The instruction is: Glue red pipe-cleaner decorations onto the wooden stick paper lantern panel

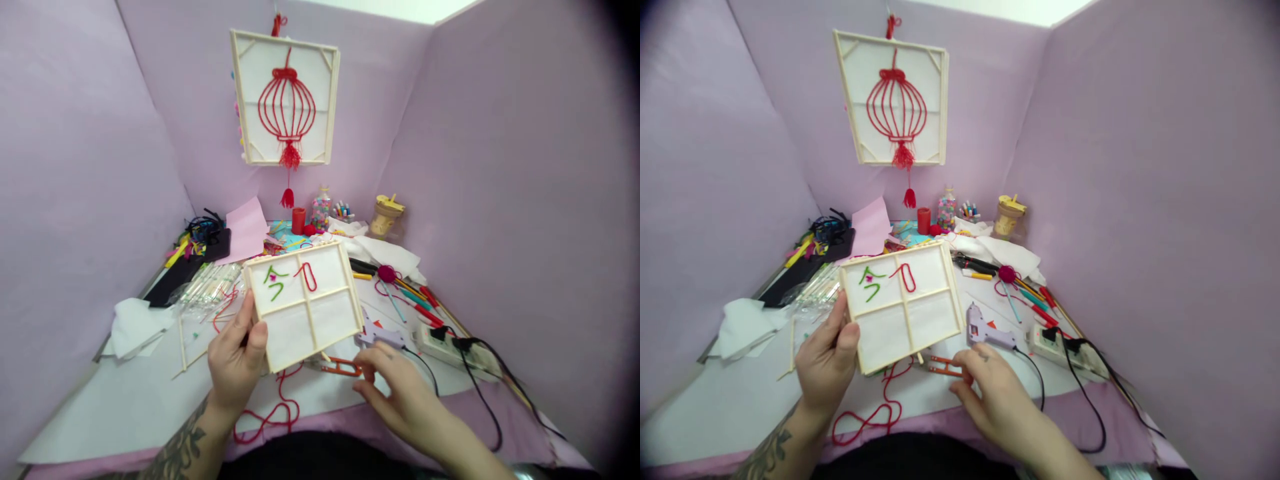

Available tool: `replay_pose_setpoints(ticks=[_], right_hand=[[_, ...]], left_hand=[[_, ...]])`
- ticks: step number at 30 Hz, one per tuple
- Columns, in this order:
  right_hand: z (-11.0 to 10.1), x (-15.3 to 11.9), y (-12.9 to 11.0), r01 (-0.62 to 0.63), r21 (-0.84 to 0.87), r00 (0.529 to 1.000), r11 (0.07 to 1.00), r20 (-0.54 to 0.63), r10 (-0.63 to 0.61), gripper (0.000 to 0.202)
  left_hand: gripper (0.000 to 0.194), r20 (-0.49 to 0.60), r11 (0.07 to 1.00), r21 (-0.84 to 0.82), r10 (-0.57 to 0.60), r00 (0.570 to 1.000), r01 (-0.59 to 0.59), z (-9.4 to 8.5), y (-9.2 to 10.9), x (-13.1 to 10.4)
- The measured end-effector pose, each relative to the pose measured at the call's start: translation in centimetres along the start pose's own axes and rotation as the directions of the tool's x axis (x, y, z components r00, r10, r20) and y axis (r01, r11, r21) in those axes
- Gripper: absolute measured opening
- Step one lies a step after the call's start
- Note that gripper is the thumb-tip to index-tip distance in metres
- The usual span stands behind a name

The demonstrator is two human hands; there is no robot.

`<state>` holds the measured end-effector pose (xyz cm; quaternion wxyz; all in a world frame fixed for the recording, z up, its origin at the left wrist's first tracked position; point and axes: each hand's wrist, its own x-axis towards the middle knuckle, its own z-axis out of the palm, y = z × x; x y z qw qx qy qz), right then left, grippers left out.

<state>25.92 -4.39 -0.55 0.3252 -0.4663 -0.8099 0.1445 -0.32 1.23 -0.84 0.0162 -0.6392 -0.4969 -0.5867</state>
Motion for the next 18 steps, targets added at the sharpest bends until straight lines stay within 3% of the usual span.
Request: replay_pose_setpoints(ticks=[2,5,9,14,18], right_hand=[[1.8,0.0,0.2,-0.099,-0.141,0.979,0.985,0.162,0.121,0.019],[4.0,1.0,0.4,-0.088,-0.285,0.931,0.954,0.317,0.18,0.025],[5.0,2.3,0.4,-0.067,-0.312,0.901,0.948,0.389,0.192,0.03],[2.5,1.7,0.9,-0.138,-0.182,0.9,0.973,0.387,0.2,0.02],[-2.0,-0.3,1.5,-0.252,0.159,0.941,0.955,0.27,0.203,0.014]], left_hand=[[0.043,-0.009,1.0,-0.004,-0.024,1.0,0.024,0.0,-0.1,0.1],[0.043,-0.009,0.999,-0.002,-0.049,0.999,0.049,-0.1,-0.2,0.2],[0.044,-0.011,0.998,-0.002,-0.069,0.998,0.069,-0.3,-0.6,0.1],[0.044,-0.009,0.998,0.002,-0.066,0.998,0.066,-0.3,-1.0,-0.2],[0.043,-0.019,0.999,0.006,-0.04,0.999,0.041,-0.3,-0.7,-0.2]])
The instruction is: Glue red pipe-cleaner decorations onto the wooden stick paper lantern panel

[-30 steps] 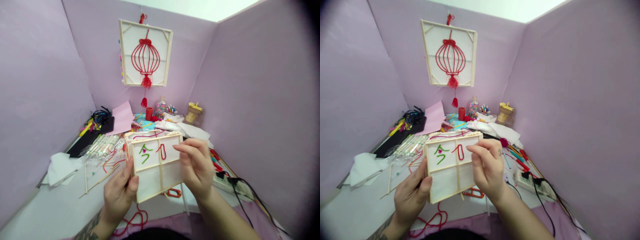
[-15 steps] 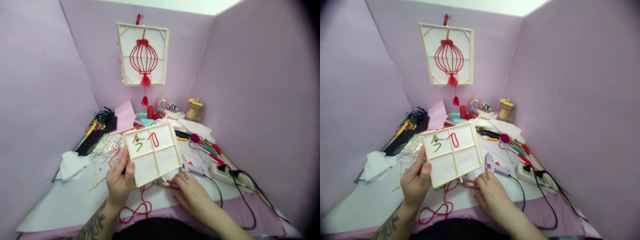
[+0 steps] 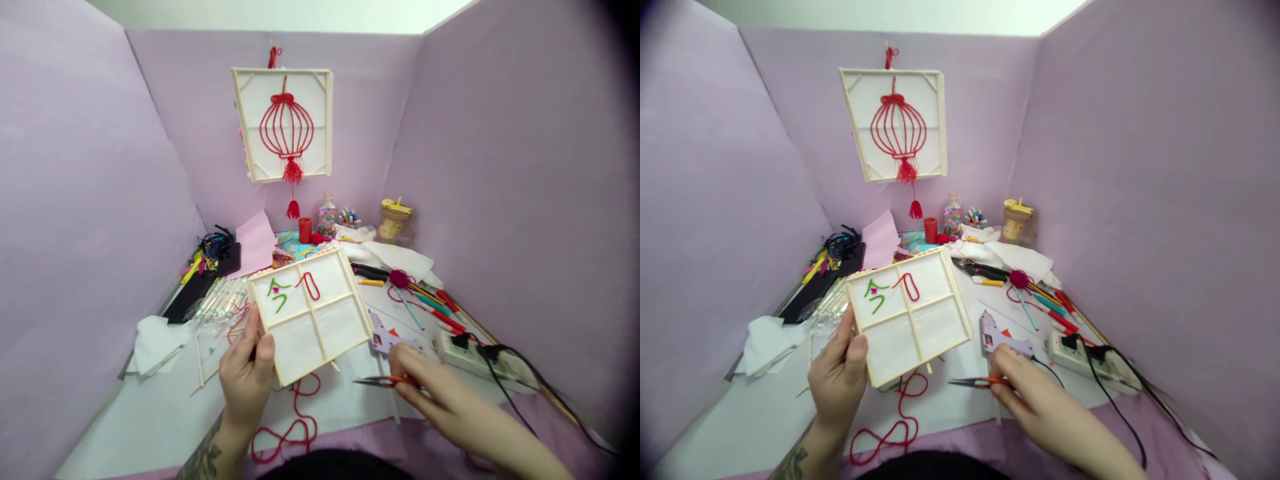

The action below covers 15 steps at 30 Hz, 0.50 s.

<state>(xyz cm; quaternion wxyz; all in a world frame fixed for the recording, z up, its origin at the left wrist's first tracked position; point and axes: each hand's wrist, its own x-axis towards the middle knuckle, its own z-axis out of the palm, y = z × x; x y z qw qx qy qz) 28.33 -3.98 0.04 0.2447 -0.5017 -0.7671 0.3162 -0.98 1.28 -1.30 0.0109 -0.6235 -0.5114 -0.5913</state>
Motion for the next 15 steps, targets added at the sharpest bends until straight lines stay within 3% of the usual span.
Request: replay_pose_setpoints(ticks=[4,8,11,15], right_hand=[[-2.1,-0.2,-1.3,0.011,0.458,0.996,0.889,-0.08,0.028,0.021],[-2.0,3.5,-4.0,-0.016,0.612,0.994,0.79,-0.075,0.078,0.034],[-2.3,6.1,-6.1,-0.162,0.772,0.984,0.614,0.083,0.155,0.055],[-3.0,7.4,-8.0,-0.36,0.798,0.933,0.484,0.29,0.216,0.041]], left_hand=[[0.044,0.015,0.999,0.017,0.041,0.999,-0.042,-0.1,0.4,0.0],[0.044,0.054,0.996,0.018,0.082,0.995,-0.083,-0.4,0.5,-0.1],[0.045,0.069,0.993,0.037,0.109,0.992,-0.112,-0.6,0.5,-0.2],[0.045,0.068,0.988,0.035,0.149,0.987,-0.151,-0.6,0.4,-0.6]])
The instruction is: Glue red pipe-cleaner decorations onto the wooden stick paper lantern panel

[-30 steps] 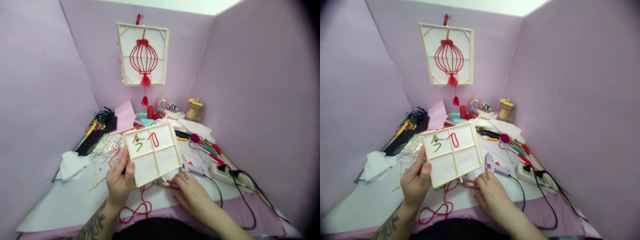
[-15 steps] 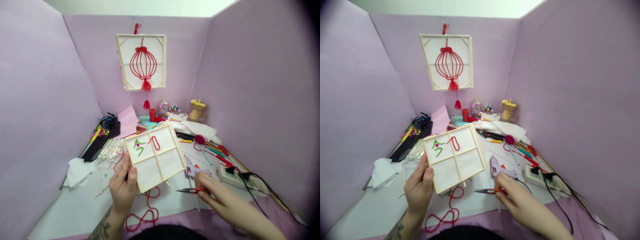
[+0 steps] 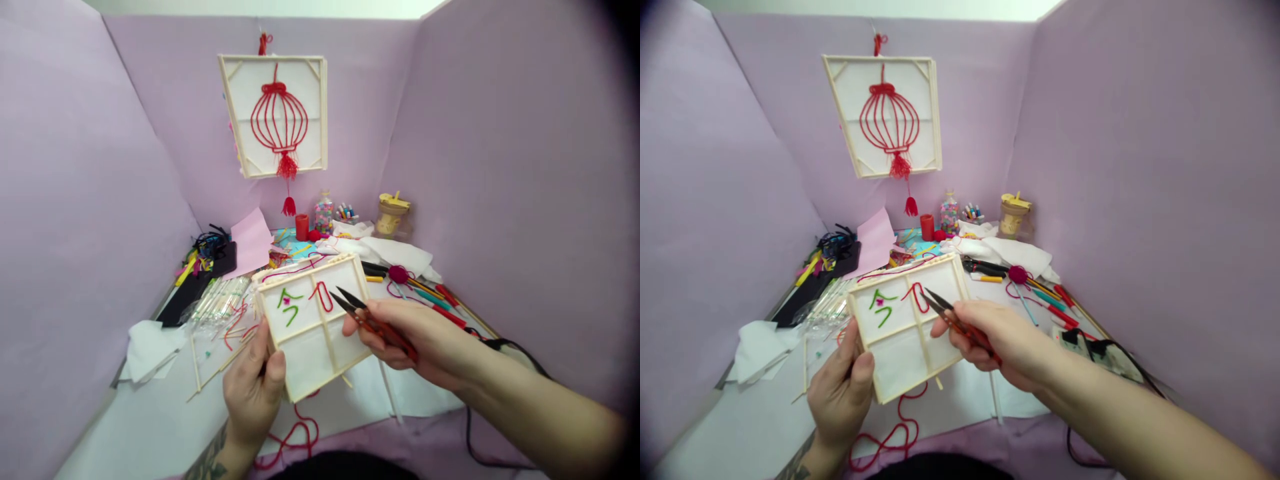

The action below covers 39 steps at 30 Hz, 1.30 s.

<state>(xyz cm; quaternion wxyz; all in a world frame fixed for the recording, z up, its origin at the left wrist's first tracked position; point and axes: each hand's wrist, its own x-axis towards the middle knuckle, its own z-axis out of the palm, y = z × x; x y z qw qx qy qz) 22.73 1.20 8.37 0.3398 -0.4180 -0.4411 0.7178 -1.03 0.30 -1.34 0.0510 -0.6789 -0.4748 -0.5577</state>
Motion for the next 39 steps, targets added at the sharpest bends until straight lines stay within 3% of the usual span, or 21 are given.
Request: replay_pose_setpoints(ticks=[4,39], right_hand=[[0.39,-0.1,-0.55,-0.068,0.001,0.997,0.998,-0.021,0.068,0.036],[1.04,0.13,-0.1,-0.037,-0.027,0.993,0.999,-0.111,0.034,0.032]], left_hand=[[0.047,0.006,0.999,-0.03,0.032,0.999,-0.032,0.13,-0.2,-0.56],[0.056,0.028,0.989,-0.081,0.126,0.992,-0.123,0.4,0.12,-0.44]])
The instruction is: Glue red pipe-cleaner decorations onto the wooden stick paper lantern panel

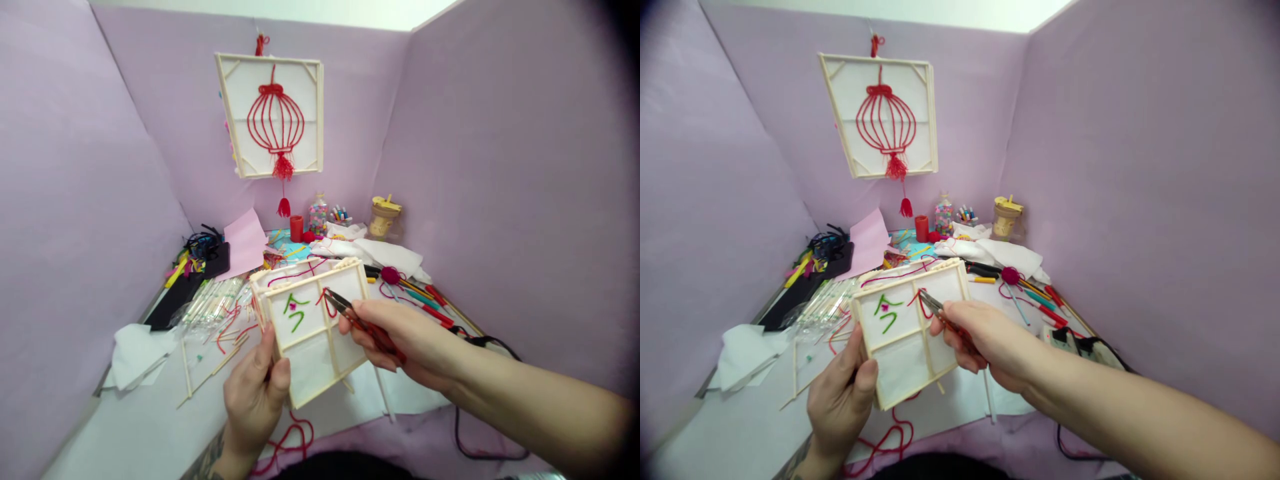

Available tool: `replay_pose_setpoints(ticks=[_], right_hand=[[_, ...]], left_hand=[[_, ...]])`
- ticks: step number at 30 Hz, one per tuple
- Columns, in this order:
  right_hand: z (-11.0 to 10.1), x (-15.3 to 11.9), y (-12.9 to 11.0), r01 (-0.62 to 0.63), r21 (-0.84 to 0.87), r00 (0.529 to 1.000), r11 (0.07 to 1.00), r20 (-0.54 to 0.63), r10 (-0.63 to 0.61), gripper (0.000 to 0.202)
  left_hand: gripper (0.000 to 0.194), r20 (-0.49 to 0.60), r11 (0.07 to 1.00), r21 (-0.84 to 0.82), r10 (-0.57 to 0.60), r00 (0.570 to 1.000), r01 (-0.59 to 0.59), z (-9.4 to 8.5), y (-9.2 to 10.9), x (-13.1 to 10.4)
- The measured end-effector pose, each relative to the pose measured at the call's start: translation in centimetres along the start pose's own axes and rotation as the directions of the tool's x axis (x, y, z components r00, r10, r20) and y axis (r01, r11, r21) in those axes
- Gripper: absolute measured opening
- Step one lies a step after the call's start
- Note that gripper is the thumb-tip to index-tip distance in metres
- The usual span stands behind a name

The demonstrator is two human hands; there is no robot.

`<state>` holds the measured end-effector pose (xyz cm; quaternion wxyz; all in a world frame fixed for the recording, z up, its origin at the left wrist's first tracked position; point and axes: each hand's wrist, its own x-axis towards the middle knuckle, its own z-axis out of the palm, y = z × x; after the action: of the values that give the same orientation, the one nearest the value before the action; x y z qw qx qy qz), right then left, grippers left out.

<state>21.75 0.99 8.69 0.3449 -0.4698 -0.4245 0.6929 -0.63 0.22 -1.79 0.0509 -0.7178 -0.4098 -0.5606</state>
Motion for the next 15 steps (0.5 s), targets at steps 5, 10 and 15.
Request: replay_pose_setpoints(ticks=[5,10,15], right_hand=[[-0.23,0.0,0.1,-0.002,-0.011,1.0,1.0,-0.006,0.002,0.033],[-0.26,0.06,0.05,-0.006,-0.021,1.0,1.0,-0.022,0.006,0.03],[-0.16,-0.01,-0.13,-0.02,-0.021,0.999,1.0,-0.043,0.019,0.024]], left_hand=[[0.055,0.01,1.0,0.013,0.022,1.0,-0.022,-0.03,0.23,0.31],[0.056,0.009,0.999,-0.006,0.039,0.999,-0.039,0.05,0.14,0.16],[0.056,0.014,0.999,-0.022,0.029,0.999,-0.029,0.08,0.0,-0.13]])
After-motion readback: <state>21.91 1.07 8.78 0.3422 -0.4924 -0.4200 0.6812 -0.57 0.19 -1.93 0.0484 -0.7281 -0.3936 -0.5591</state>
